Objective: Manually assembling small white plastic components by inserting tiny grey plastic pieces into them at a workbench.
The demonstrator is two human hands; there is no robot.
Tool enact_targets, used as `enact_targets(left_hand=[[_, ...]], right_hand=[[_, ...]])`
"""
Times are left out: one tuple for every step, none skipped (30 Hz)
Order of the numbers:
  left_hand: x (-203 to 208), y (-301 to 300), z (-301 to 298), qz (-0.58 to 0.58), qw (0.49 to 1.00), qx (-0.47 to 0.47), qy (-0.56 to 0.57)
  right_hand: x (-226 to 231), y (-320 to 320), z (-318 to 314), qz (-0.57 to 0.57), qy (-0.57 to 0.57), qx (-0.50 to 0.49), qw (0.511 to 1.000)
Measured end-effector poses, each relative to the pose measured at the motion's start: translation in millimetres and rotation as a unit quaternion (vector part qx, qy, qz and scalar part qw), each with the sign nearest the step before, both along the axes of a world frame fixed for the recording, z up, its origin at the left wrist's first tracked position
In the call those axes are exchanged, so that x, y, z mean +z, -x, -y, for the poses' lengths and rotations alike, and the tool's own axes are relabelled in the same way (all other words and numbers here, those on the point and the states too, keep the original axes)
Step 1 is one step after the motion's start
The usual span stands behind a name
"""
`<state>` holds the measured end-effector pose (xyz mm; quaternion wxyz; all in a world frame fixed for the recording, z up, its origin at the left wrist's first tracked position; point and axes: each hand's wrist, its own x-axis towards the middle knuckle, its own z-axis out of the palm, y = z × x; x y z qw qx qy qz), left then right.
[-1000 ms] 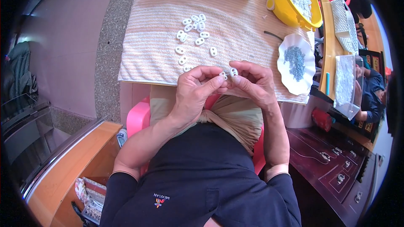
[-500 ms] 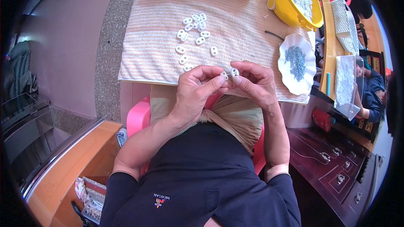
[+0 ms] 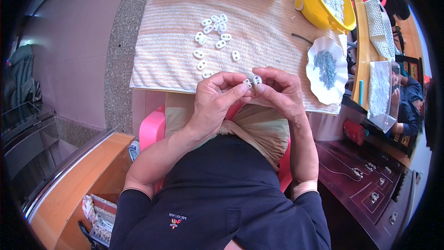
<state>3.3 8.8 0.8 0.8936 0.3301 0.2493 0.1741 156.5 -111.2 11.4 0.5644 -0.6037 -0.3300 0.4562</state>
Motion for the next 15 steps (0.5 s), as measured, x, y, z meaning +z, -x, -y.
enact_targets(left_hand=[[0.2, 0.0, 0.0, 0.000, 1.000, 0.000, 0.000], [0.3, 0.0, 0.0, 0.000, 1.000, 0.000, 0.000], [0.0, -0.1, 0.0, 0.000, 1.000, 0.000, -0.001], [-0.2, -0.2, 0.0, 0.000, 1.000, -0.001, -0.001], [-0.2, -0.4, 0.1, 0.000, 1.000, -0.001, -0.001], [0.0, -0.4, 0.3, -0.002, 1.000, -0.001, -0.001], [0.1, -0.3, 0.4, -0.003, 1.000, -0.001, -0.001], [0.0, -0.2, 0.5, -0.003, 1.000, -0.001, -0.001], [-0.2, -0.2, 0.5, -0.005, 1.000, -0.003, -0.004], [-0.4, -0.1, 0.6, -0.007, 1.000, -0.005, -0.007], [-1.1, -0.1, 0.7, -0.008, 1.000, -0.005, -0.007], [-1.7, -0.3, 0.8, -0.005, 1.000, -0.005, -0.007], [-2.0, -0.4, 0.8, -0.002, 1.000, -0.005, -0.007], [-1.1, -0.5, 0.9, -0.002, 1.000, -0.005, -0.007], [0.2, -0.6, 0.7, -0.005, 1.000, -0.006, -0.003]], right_hand=[[0.1, 0.5, 0.1, -0.006, -0.003, -0.001, 1.000], [0.5, 0.9, 0.1, -0.006, -0.002, -0.001, 1.000], [0.7, 1.2, 0.0, -0.012, -0.002, -0.003, 1.000], [1.0, 1.2, -0.1, -0.017, -0.002, -0.005, 1.000], [1.3, 0.6, -0.3, -0.018, -0.001, -0.005, 1.000], [2.1, 0.0, -0.9, 0.013, -0.002, 0.006, 1.000], [3.1, -0.4, -1.4, 0.045, -0.002, 0.016, 0.999], [5.3, 1.2, -2.5, 0.044, -0.002, 0.016, 0.999], [8.1, 4.0, -4.2, 0.011, -0.010, 0.016, 1.000], [9.4, 5.6, -5.0, -0.022, -0.019, 0.015, 0.999], [8.2, 5.2, -4.6, -0.022, -0.019, 0.015, 0.999], [6.3, 3.9, -3.9, -0.010, -0.022, 0.020, 1.000], [4.9, 2.9, -3.3, 0.003, -0.025, 0.025, 0.999], [4.3, 2.2, -2.8, 0.003, -0.025, 0.024, 0.999], [3.5, 1.4, -2.6, 0.010, -0.022, 0.027, 0.999]])
